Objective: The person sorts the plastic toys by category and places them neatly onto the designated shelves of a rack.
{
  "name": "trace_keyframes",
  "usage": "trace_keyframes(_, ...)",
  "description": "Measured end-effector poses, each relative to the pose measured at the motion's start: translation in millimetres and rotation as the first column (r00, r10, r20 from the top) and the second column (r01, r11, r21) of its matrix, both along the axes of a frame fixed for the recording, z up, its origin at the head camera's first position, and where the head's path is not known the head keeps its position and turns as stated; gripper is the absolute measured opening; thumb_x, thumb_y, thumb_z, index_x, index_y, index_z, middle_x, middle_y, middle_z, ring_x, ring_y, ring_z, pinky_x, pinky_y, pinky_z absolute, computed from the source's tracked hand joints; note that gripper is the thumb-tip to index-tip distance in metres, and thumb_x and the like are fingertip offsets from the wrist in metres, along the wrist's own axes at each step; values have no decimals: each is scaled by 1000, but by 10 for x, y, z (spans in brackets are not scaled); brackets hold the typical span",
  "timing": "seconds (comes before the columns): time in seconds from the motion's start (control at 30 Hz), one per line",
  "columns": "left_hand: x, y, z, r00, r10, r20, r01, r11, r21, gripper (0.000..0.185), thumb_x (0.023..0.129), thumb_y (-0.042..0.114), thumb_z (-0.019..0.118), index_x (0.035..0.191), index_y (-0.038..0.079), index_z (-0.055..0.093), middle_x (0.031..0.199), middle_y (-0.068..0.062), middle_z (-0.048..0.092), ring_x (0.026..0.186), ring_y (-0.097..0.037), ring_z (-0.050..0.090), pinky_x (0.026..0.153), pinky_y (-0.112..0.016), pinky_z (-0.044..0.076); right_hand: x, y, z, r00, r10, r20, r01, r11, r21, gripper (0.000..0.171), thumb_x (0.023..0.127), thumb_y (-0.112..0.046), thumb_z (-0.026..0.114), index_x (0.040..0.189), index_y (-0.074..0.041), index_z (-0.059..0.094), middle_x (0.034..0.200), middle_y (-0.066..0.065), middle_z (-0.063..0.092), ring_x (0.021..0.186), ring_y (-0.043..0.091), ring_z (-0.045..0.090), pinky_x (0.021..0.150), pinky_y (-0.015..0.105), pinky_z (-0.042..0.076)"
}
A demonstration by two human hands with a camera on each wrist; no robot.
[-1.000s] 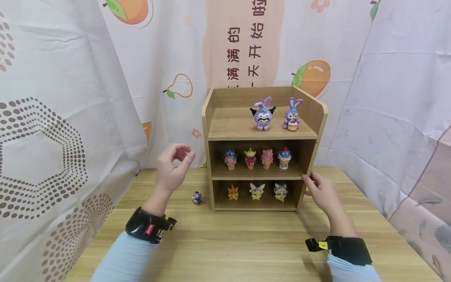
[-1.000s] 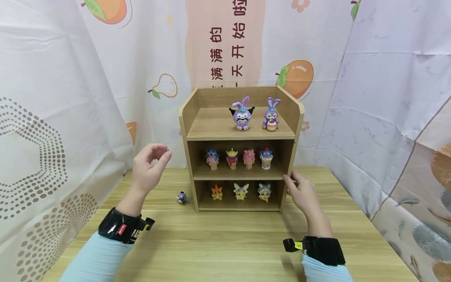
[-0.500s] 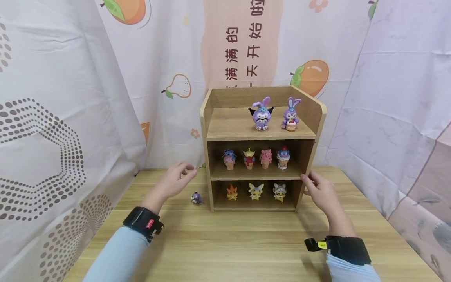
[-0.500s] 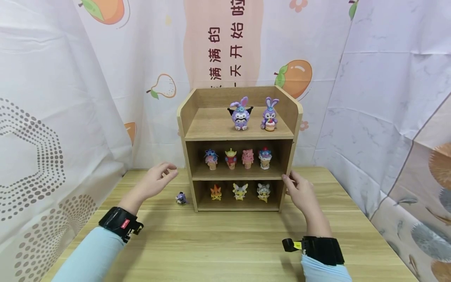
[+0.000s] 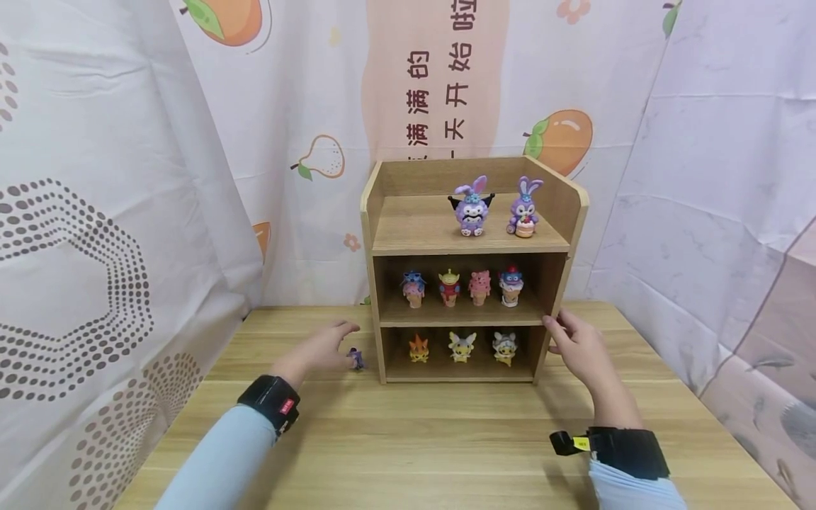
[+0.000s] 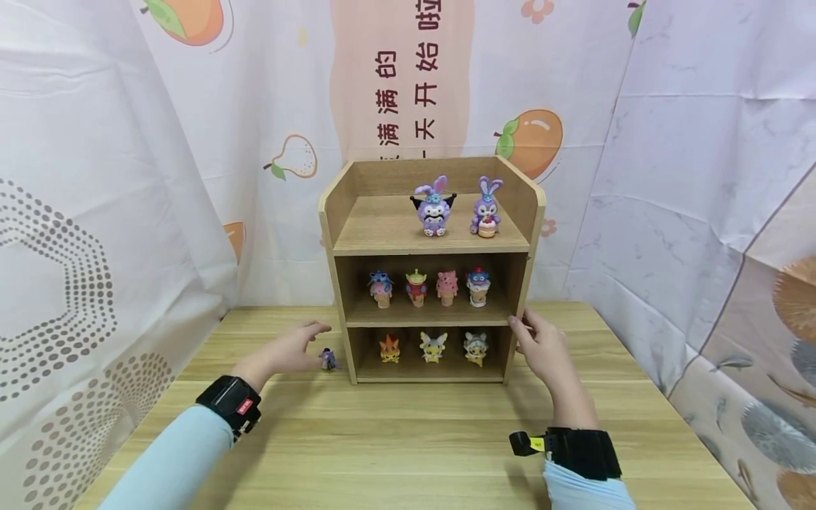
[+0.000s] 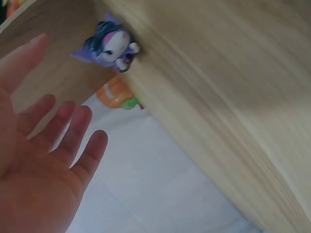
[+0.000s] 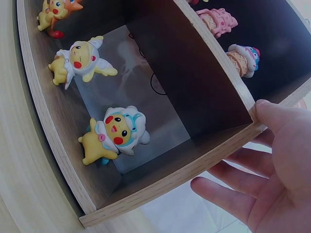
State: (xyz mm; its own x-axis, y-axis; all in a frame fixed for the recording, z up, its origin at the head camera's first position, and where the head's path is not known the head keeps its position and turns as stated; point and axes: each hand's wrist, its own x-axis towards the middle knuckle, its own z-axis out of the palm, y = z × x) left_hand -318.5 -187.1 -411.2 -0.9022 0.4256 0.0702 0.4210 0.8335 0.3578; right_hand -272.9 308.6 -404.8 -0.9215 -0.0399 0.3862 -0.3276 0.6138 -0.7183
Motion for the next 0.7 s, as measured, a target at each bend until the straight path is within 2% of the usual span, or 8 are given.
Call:
trace_keyframes(0.13, 3, 64, -49, 999, -16, -31, 13, 994, -112, 70, 79, 19, 83, 141, 5, 57, 144, -16, 53, 129, -37, 53, 106, -49, 45, 6, -5, 6, 1000, -1, 0, 1, 1000, -2, 59, 109, -42, 45, 144, 5, 49, 135, 35, 56, 95, 42, 72, 74, 40, 61)
trace_keyframes(0.33, -10, 178, -96, 995, -52, -81, 29, 965, -260, 56, 77, 11, 83, 130, 7, 67, 136, -15, 59, 124, -36, 57, 105, -47, 46, 9, -5, 10, 1000, 1, -4, -1, 1000, -15, 56, 109, -41, 45, 143, 3, 51, 133, 35, 57, 95, 42, 72, 75, 44, 61)
trace_keyframes(0.47, -37, 243, -154, 989, -68, -129, 19, 938, -346, 49, 75, 8, 83, 122, 10, 72, 123, -11, 65, 111, -33, 62, 95, -47, 52, 7, 4, 6, 1000, -2, -6, 2, 1000, -14, 57, 109, -41, 45, 144, 3, 51, 133, 35, 57, 96, 42, 71, 75, 43, 61)
trace_keyframes(0.57, -60, 267, -216, 982, -77, -174, 2, 920, -393, 40, 76, 4, 81, 115, 13, 76, 110, -7, 66, 100, -30, 64, 87, -45, 54, 5, 4, -5, 1000, -3, -1, 3, 1000, -6, 58, 109, -42, 45, 144, 4, 50, 134, 35, 56, 96, 42, 71, 74, 40, 61)
trace_keyframes(0.7, -76, 281, -262, 977, -75, -199, -9, 919, -395, 30, 79, -2, 78, 105, 13, 77, 98, -6, 64, 88, -26, 63, 80, -42, 55, 3, 0, 1, 1000, 0, 2, 0, 1000, -9, 59, 109, -42, 45, 144, 5, 49, 134, 34, 56, 98, 43, 71, 74, 38, 61)
